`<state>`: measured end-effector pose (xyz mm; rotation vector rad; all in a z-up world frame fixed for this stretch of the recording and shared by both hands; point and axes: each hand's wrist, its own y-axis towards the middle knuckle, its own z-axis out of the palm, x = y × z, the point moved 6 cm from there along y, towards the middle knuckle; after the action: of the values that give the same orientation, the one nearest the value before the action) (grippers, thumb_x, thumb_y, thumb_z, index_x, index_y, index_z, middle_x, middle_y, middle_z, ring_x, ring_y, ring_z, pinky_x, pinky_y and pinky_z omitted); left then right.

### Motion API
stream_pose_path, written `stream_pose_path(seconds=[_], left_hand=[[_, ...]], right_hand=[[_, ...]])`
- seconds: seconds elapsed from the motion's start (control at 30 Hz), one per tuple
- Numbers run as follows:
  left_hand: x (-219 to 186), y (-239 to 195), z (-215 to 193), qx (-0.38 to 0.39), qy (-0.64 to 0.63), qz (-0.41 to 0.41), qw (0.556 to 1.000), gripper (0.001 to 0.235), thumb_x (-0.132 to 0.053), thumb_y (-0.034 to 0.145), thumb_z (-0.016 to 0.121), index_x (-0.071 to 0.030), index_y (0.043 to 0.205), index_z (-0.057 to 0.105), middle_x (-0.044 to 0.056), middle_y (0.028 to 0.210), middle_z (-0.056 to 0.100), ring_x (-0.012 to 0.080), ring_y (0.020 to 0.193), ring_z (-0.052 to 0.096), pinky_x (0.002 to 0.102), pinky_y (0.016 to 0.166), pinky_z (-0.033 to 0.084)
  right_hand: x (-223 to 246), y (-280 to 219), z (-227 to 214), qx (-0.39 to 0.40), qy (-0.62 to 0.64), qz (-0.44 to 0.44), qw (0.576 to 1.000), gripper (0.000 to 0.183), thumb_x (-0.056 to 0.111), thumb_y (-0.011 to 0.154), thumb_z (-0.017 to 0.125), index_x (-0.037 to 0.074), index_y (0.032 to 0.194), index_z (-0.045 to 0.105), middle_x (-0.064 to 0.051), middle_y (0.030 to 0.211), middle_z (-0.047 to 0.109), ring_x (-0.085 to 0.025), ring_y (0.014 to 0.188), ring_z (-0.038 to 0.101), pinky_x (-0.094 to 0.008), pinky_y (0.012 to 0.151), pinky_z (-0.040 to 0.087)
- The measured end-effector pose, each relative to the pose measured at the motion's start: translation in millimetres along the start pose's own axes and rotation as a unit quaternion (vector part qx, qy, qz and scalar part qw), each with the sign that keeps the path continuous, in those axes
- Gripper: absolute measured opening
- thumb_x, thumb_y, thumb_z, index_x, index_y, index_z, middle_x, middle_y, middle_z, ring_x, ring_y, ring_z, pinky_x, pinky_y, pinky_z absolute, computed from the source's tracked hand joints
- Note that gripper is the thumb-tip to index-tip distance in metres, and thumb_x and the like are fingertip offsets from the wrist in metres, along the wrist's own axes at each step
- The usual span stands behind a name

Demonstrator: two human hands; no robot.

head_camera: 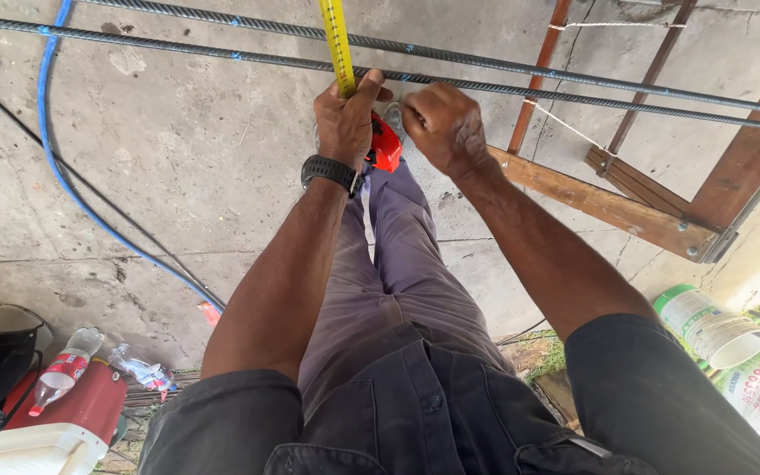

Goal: Measuring and marking rebar rods using a tape measure and a marker

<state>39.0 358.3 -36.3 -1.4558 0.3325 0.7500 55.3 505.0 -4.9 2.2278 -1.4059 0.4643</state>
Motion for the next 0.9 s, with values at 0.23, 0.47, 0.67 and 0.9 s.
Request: stream_pose_path(seconds=[0.23, 0.47, 0.67, 0.9], left_hand=[[-1, -2, -1, 0.01, 0.025, 0.005, 1.0, 0.021, -0.034, 0.084, 0.07, -0.013, 0.081, 0.068, 0.004, 0.075, 0.075, 0.008, 0.049, 0.049, 0.027, 0.047, 0.044], [6, 4, 0, -0.008, 0.061, 0.033, 0.998, 0.02, -0.033, 0.086, 0.07, -0.015, 0.077, 0.071, 0.0, 0.072, 0.073, 0.0062, 0.051, 0.05, 0.026, 0.045, 0.044], [-10, -7, 1, -0.023, 0.053, 0.022, 0.998, 0.025, -0.033, 0.085, 0.069, -0.009, 0.079, 0.071, 0.003, 0.075, 0.075, 0.0067, 0.043, 0.048, 0.023, 0.039, 0.044], [38, -24, 48, -0.016, 0.124, -0.016, 0.992, 0.02, -0.022, 0.073, 0.077, -0.017, 0.091, 0.082, -0.008, 0.062, 0.061, 0.0042, 0.05, 0.041, 0.023, 0.044, 0.035]], right_hand=[[3, 29, -27, -0.057, -0.009, 0.055, 0.997, 0.012, 0.002, 0.093, 0.073, 0.006, 0.087, 0.064, -0.004, 0.074, 0.064, -0.017, 0.065, 0.058, -0.03, 0.053, 0.045], [5, 20, -20, -0.038, 0.01, 0.072, 0.997, 0.02, -0.004, 0.084, 0.062, 0.01, 0.071, 0.054, -0.004, 0.065, 0.052, -0.019, 0.059, 0.047, -0.033, 0.053, 0.039], [11, -20, -42, -0.037, 0.11, 0.161, 0.98, 0.006, 0.001, 0.088, 0.07, 0.004, 0.093, 0.07, -0.01, 0.082, 0.068, -0.019, 0.069, 0.062, -0.032, 0.059, 0.048], [-85, -66, -146, -0.124, 0.191, 0.371, 0.9, 0.009, 0.002, 0.089, 0.068, 0.005, 0.098, 0.07, -0.007, 0.082, 0.069, -0.016, 0.07, 0.065, -0.029, 0.059, 0.06]])
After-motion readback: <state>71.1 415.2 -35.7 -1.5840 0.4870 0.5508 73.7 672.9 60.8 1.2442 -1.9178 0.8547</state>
